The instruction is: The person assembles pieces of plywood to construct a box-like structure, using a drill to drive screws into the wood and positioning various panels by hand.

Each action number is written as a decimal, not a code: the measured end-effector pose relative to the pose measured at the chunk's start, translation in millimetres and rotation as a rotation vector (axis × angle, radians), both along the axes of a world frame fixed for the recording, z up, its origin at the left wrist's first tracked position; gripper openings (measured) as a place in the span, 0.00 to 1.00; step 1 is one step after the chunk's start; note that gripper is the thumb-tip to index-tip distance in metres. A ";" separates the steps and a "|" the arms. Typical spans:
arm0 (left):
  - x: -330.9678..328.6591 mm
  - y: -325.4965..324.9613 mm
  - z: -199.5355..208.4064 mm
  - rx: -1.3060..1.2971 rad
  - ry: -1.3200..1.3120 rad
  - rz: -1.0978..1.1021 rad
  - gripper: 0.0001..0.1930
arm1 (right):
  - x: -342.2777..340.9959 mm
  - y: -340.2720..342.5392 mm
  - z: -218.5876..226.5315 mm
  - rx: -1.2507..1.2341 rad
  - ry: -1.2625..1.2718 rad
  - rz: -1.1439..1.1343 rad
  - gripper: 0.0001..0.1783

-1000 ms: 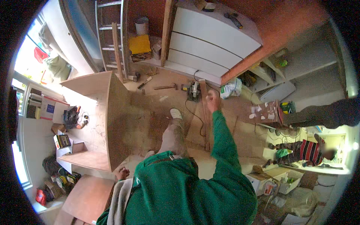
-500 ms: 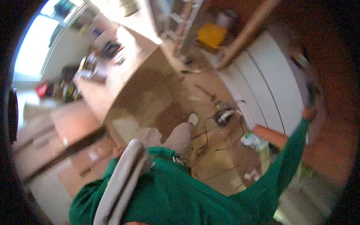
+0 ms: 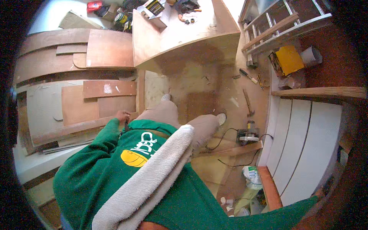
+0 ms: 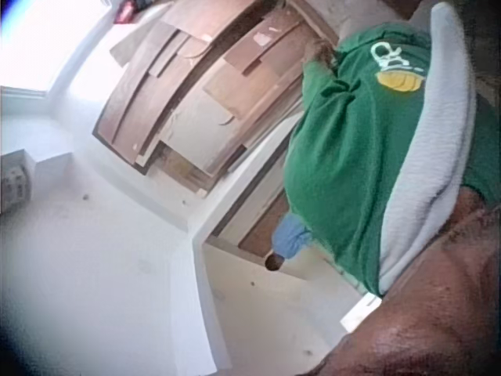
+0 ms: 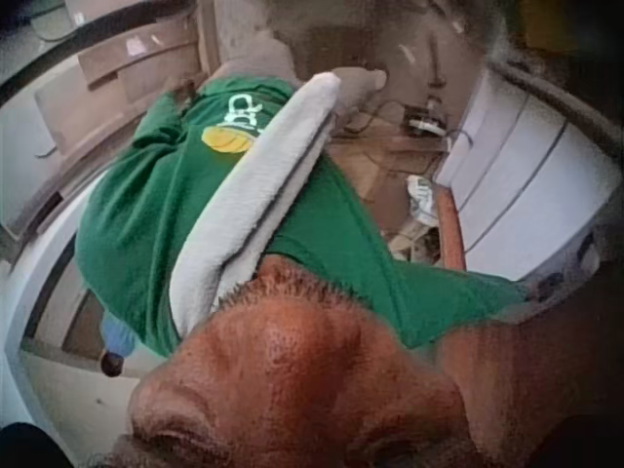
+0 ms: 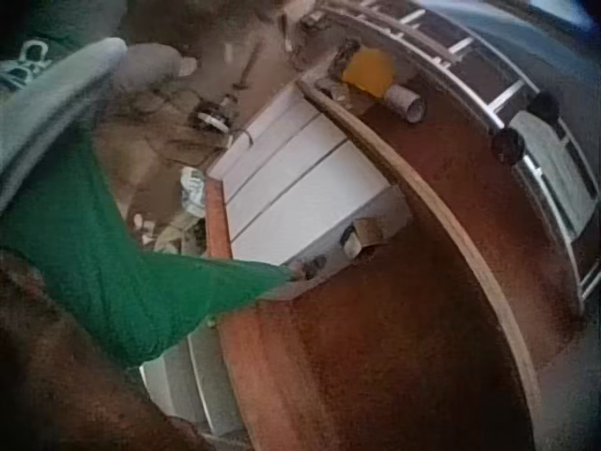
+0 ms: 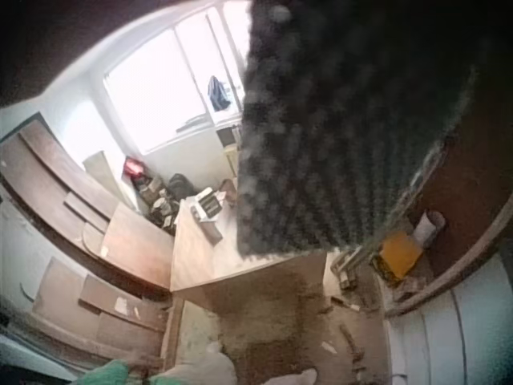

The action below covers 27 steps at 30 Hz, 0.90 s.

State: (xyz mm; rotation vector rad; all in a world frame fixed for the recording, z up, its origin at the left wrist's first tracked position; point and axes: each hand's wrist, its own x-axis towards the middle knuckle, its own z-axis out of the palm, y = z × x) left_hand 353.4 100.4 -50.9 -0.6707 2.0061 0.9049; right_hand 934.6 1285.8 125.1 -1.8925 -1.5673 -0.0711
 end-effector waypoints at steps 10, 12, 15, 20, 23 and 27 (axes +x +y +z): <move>-202.8 -79.4 -26.0 -0.051 0.717 -0.437 0.13 | -225.9 -426.3 20.3 -0.028 1.228 0.719 0.22; -265.0 -119.0 -44.1 -0.008 0.845 -0.340 0.13 | -262.7 -513.0 -17.1 -0.319 1.026 0.869 0.17; -338.8 -89.2 -30.0 -0.012 0.831 -0.420 0.12 | -342.2 -677.5 -77.3 -0.586 1.108 0.759 0.14; -416.5 -112.9 -20.1 0.211 0.957 -0.429 0.13 | -510.4 -916.2 -184.8 -0.927 1.595 0.379 0.15; -444.8 -117.2 -32.3 0.185 1.017 -0.525 0.13 | -603.0 -1020.3 -174.8 -1.021 1.452 0.540 0.15; -474.6 -107.9 -70.5 0.263 1.223 -0.664 0.13 | -687.6 -1109.4 -164.1 -0.881 1.159 0.686 0.14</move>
